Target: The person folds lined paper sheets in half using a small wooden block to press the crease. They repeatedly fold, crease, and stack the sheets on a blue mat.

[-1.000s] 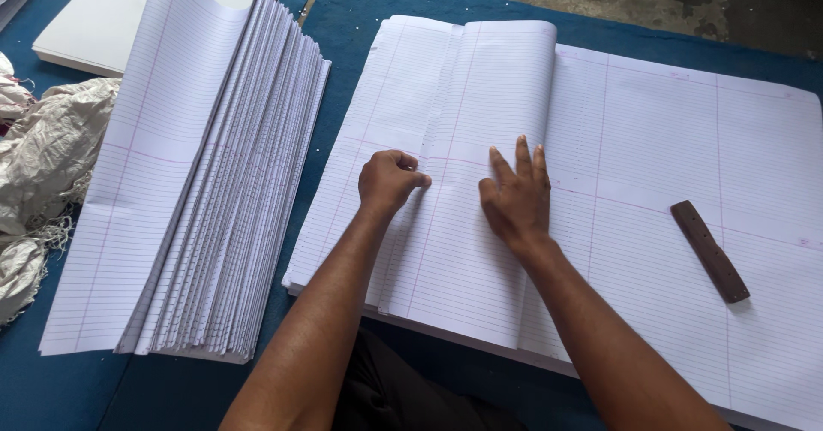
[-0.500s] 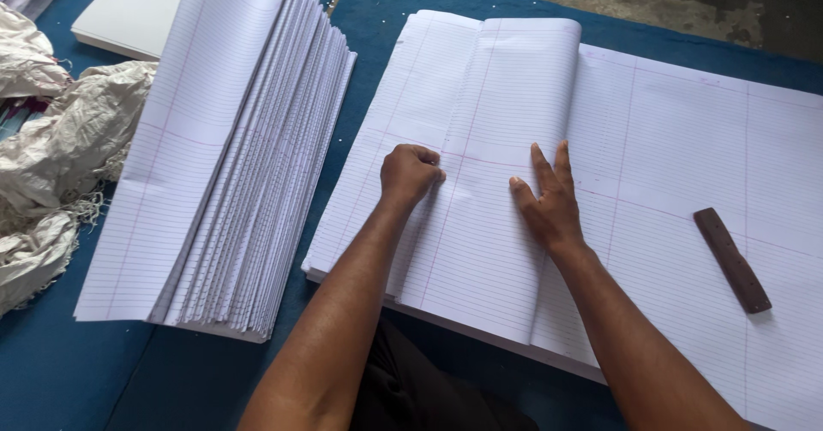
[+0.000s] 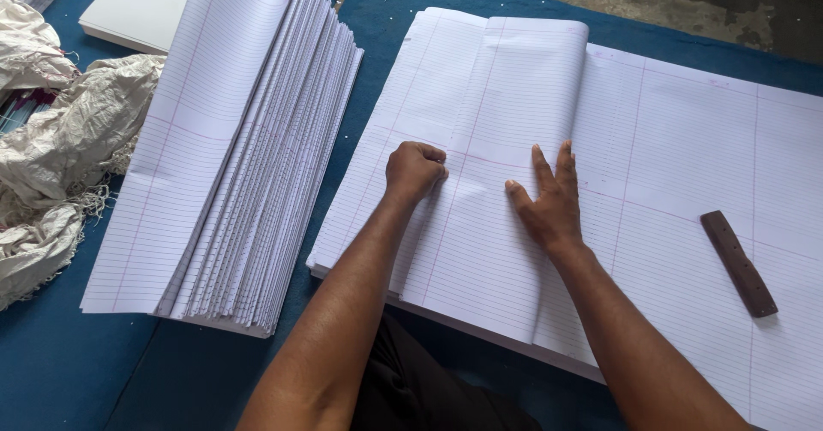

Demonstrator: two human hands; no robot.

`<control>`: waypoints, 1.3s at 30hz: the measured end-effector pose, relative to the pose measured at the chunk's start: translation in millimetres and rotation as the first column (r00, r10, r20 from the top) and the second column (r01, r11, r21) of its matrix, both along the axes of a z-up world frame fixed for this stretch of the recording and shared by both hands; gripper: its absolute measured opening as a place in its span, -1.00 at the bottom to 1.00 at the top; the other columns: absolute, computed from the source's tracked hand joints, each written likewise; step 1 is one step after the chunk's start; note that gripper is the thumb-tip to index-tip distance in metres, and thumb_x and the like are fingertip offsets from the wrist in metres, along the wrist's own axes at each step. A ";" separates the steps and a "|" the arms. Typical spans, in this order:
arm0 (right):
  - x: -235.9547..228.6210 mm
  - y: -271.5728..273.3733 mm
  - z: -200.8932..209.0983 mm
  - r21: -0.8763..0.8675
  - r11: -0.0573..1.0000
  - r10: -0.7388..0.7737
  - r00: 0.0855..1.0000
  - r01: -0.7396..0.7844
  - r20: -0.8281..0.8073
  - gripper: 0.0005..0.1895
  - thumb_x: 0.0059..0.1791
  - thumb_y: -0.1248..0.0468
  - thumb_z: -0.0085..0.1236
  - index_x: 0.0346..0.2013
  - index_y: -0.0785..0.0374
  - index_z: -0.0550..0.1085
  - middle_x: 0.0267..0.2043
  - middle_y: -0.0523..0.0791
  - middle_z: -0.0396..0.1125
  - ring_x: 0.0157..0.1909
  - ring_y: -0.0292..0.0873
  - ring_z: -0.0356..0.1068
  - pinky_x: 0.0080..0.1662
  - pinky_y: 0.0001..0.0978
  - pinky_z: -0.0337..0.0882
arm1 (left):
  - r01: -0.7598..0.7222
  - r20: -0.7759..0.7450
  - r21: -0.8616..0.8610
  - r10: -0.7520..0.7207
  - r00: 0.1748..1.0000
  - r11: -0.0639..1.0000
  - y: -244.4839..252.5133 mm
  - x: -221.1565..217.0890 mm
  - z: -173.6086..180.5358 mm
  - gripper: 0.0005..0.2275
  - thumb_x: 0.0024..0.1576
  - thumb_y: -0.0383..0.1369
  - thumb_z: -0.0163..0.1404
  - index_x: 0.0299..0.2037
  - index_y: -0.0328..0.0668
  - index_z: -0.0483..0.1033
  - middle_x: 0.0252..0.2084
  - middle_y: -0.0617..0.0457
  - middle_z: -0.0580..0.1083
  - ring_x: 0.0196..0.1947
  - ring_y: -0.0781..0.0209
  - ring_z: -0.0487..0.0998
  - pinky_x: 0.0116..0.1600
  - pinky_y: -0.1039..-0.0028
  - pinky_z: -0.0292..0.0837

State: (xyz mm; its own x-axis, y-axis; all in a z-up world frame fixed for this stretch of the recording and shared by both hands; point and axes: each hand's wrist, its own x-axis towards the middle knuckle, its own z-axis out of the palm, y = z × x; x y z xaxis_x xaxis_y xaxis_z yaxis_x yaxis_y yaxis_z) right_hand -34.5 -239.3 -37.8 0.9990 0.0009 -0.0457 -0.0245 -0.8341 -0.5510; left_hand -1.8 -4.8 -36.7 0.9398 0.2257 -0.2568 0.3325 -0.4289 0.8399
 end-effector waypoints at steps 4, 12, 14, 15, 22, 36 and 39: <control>0.8 0.0 -4.1 -0.057 0.998 0.020 1.000 -0.018 0.020 -0.12 -0.02 -0.18 0.01 0.51 0.02 0.02 0.61 0.06 -0.56 0.61 0.09 -0.58 0.45 0.18 -0.23 | -0.032 -0.013 -0.009 0.032 0.999 0.999 -2.1 0.7 2.6 -0.78 -0.09 -0.46 0.27 -0.22 -0.19 0.69 -0.27 -0.04 0.66 -0.29 0.26 0.69 -0.06 0.47 0.60; 4.6 3.0 -9.8 -0.204 0.979 0.025 1.000 -0.024 -0.002 -0.11 -0.04 -0.23 -0.04 0.50 0.00 0.03 0.61 0.07 -0.57 0.60 0.11 -0.59 0.46 0.15 -0.25 | -0.087 -0.118 -0.016 0.084 0.989 0.996 -9.9 0.9 16.0 -0.85 0.00 -0.35 0.24 -0.26 -0.14 0.67 -0.32 0.03 0.66 -0.38 0.32 0.68 -0.20 0.47 0.63; 4.6 3.8 -9.7 -0.221 0.975 0.027 1.000 -0.025 0.003 -0.11 -0.03 -0.23 -0.04 0.50 0.01 0.03 0.61 0.08 -0.57 0.60 0.12 -0.58 0.46 0.15 -0.25 | -0.089 -0.134 -0.003 0.088 0.987 0.996 -11.3 0.2 20.6 -0.87 0.00 -0.36 0.24 -0.27 -0.13 0.68 -0.31 0.04 0.67 -0.36 0.26 0.69 -0.18 0.45 0.63; 4.5 5.0 -9.6 -0.232 0.972 0.032 0.999 -0.028 0.013 -0.12 -0.03 -0.23 -0.03 0.50 0.02 0.04 0.60 0.09 -0.57 0.60 0.13 -0.57 0.45 0.15 -0.24 | -0.082 -0.119 0.052 0.088 0.989 0.995 -12.1 -0.6 22.8 -0.87 0.00 -0.36 0.24 -0.27 -0.12 0.68 -0.28 0.03 0.66 -0.31 0.25 0.68 -0.14 0.43 0.60; -0.3 6.1 -1.2 -0.165 0.986 -0.006 1.000 0.010 0.022 -0.14 -0.06 -0.21 0.01 0.47 0.00 0.12 0.61 0.08 -0.49 0.59 0.16 -0.42 0.45 0.15 -0.16 | 0.113 0.043 0.470 -0.151 0.988 0.876 -30.1 -4.3 32.4 -0.86 0.14 -0.49 -0.01 -0.20 -0.09 0.62 -0.10 -0.09 0.55 -0.06 -0.01 0.55 -0.04 0.19 0.54; 9.5 -153.4 8.6 0.029 0.999 -0.040 0.986 0.036 0.160 -0.49 -0.01 0.11 0.13 0.23 0.14 0.46 0.04 -0.01 0.49 0.00 -0.05 0.48 0.08 -0.14 0.49 | 0.527 -0.231 0.696 -0.543 0.807 0.487 -57.3 34.6 22.3 -0.85 0.09 -0.50 0.09 -0.14 -0.24 0.60 0.15 -0.06 0.40 0.17 0.01 0.41 0.20 0.14 0.44; 1.2 -207.6 12.6 -0.158 0.984 -0.051 0.980 0.083 0.194 -0.55 -0.01 0.15 0.17 0.17 0.17 0.52 0.05 0.00 0.46 0.00 -0.02 0.44 0.09 -0.11 0.46 | 0.612 -0.368 0.620 -0.507 0.780 0.491 -62.8 31.1 50.7 -0.60 -0.01 -0.40 0.26 0.05 -0.16 0.52 0.22 -0.05 0.34 0.24 0.00 0.35 0.26 0.13 0.38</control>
